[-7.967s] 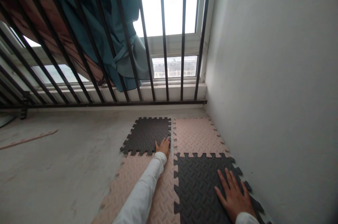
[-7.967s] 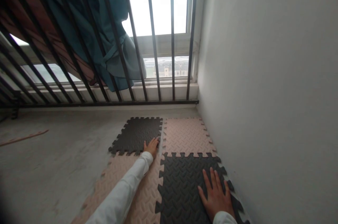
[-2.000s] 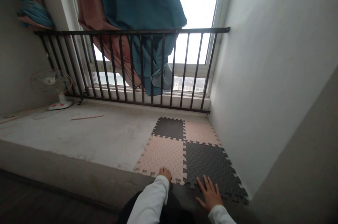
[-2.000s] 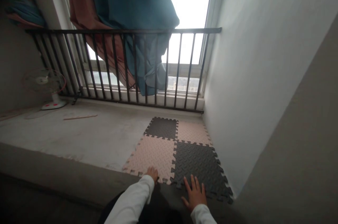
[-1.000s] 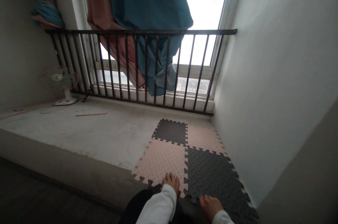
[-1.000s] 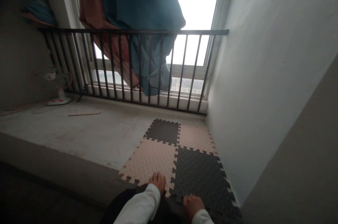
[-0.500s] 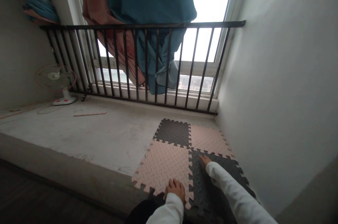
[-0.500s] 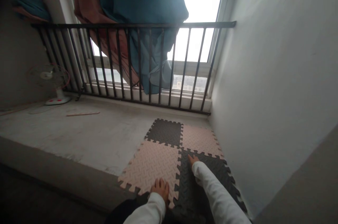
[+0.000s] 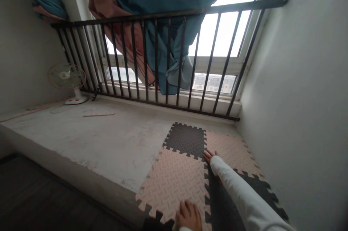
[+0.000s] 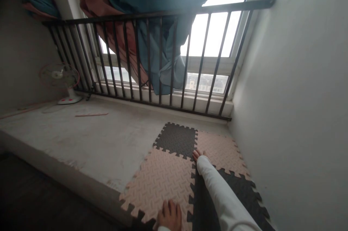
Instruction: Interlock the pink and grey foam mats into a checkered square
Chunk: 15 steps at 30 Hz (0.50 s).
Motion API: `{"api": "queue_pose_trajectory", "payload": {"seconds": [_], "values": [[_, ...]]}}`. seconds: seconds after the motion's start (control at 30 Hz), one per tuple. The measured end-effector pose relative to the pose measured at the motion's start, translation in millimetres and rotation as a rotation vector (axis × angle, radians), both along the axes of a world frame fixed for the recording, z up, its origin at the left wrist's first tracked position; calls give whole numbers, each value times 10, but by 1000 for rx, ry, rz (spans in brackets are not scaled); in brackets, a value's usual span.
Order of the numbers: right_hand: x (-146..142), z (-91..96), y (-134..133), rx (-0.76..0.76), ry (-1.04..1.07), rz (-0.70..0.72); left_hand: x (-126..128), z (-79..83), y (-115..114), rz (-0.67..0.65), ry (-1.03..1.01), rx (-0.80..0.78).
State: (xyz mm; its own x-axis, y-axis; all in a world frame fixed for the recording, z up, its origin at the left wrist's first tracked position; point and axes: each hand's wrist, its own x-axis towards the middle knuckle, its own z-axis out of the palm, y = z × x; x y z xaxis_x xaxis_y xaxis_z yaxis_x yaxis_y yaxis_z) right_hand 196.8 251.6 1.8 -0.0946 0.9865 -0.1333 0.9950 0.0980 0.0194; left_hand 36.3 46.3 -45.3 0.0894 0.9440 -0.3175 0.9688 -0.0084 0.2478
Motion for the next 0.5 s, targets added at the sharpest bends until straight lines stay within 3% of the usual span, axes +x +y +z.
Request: {"api": "queue_pose_trajectory", "payload": {"seconds": [0.2, 0.37, 0.5], "values": [[19, -39, 46, -172, -34, 86, -7, 107, -38, -21, 55, 10], [-89, -89, 61, -168, -48, 58, -323, 481, 52, -88, 16, -67], [-117, -110, 60, -114, -34, 32, -407, 844, 127, -92, -44, -41]]}}
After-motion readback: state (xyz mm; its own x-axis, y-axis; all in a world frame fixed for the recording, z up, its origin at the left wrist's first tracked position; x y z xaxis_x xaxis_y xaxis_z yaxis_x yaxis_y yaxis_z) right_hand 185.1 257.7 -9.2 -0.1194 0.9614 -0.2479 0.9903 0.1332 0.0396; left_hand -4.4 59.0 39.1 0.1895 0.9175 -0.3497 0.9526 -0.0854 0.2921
